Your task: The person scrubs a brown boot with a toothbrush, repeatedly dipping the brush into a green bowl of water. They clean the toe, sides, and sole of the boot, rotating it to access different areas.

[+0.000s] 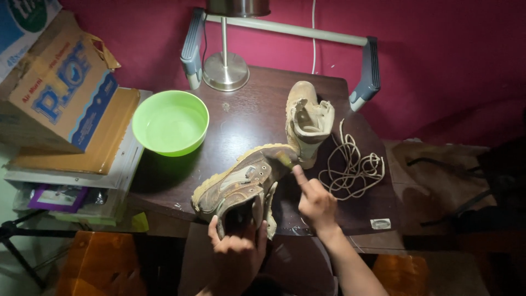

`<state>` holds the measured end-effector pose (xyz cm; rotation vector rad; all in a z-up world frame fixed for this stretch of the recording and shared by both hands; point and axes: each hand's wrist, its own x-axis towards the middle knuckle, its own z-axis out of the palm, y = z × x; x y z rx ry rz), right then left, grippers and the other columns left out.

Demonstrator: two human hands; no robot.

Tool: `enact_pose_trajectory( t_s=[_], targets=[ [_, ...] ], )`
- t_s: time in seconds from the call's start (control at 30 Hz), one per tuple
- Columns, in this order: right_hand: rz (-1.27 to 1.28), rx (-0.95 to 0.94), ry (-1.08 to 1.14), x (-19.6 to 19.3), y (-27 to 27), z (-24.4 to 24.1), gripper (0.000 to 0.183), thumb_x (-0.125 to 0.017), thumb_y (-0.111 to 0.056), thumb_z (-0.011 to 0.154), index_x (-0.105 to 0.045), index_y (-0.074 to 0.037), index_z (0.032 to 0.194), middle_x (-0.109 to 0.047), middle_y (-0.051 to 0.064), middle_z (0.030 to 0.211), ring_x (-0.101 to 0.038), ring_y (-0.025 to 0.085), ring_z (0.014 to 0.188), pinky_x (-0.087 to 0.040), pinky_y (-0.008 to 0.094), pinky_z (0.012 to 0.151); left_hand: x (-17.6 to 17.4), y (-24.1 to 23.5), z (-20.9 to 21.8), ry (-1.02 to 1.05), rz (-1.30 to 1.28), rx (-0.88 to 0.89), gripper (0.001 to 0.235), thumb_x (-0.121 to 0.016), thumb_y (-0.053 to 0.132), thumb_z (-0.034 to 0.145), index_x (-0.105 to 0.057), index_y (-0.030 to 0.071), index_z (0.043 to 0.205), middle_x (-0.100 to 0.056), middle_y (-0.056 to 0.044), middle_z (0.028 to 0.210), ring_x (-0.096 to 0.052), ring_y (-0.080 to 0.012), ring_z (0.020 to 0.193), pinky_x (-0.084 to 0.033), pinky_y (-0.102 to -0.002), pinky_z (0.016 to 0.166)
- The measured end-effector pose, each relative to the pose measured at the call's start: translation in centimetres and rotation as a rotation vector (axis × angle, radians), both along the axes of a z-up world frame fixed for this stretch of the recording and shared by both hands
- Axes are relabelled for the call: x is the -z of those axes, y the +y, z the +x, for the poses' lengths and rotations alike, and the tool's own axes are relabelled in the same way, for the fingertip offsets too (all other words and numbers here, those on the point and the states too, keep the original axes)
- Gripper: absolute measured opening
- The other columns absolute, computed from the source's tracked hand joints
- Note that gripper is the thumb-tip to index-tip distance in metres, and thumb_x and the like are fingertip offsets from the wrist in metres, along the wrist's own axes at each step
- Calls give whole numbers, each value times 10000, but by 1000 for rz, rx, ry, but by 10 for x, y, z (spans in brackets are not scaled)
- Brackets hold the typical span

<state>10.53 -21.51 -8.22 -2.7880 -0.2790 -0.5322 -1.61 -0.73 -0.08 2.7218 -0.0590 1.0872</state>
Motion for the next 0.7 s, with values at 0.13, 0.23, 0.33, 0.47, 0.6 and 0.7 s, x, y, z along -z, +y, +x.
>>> enact_pose_trajectory(
  t_s=[0.13, 0.23, 0.33, 0.47, 0.6, 0.7],
  targets=[
    [236, -162, 18, -34, 4, -21, 786, -513, 38, 873, -445, -358, 1549, -457, 3, 686, -495, 229, 548, -456, 446, 554, 5, 0, 1, -35, 19, -12, 282, -713, 419, 914, -757, 142, 876, -424, -74, 377, -464, -263, 321, -492, -585, 996],
    [214, -321, 15, -6, -1, -13, 959, -471, 5, 658, -447, -346, 1550, -417, -14, 730, -475, 219, 601, -460, 418, 508, 1, 2, 4, -7, 5, 10, 238, -714, 375, 912, -746, 155, 825, -468, -83, 401, -489, -279, 351, -473, -594, 1005],
    [50, 30, -90, -1, -8, -12, 717, -559, -29, 907, -496, -412, 1510, -458, -1, 745, -556, 301, 565, -507, 564, 482, 0, 5, 10, -61, 14, -5, 239, -707, 359, 909, -790, 136, 880, -353, -114, 356, -387, -275, 294, -509, -613, 976],
    [123, -174, 74, 5, -13, -13, 843, -551, -88, 796, -406, -460, 1538, -466, -30, 798, -524, 239, 641, -479, 465, 542, -3, 12, 22, -40, -44, -56, 303, -708, 355, 907, -700, 88, 764, -488, -123, 433, -481, -308, 385, -494, -589, 1000],
    [58, 63, 6, 3, -7, -7, 737, -525, -61, 895, -474, -482, 1497, -492, 3, 760, -575, 366, 622, -510, 628, 535, -25, 20, 33, 84, -67, -100, 412, -695, 334, 936, -588, 142, 587, -553, -74, 450, -522, -283, 418, -477, -539, 1019],
    [70, -117, -86, -15, -6, -13, 849, -537, 22, 815, -450, -426, 1532, -445, -26, 739, -475, 249, 520, -535, 509, 507, -37, 25, 36, 90, -68, -71, 382, -640, 297, 969, -573, 157, 621, -563, -39, 462, -540, -239, 419, -482, -547, 1010]
  ],
)
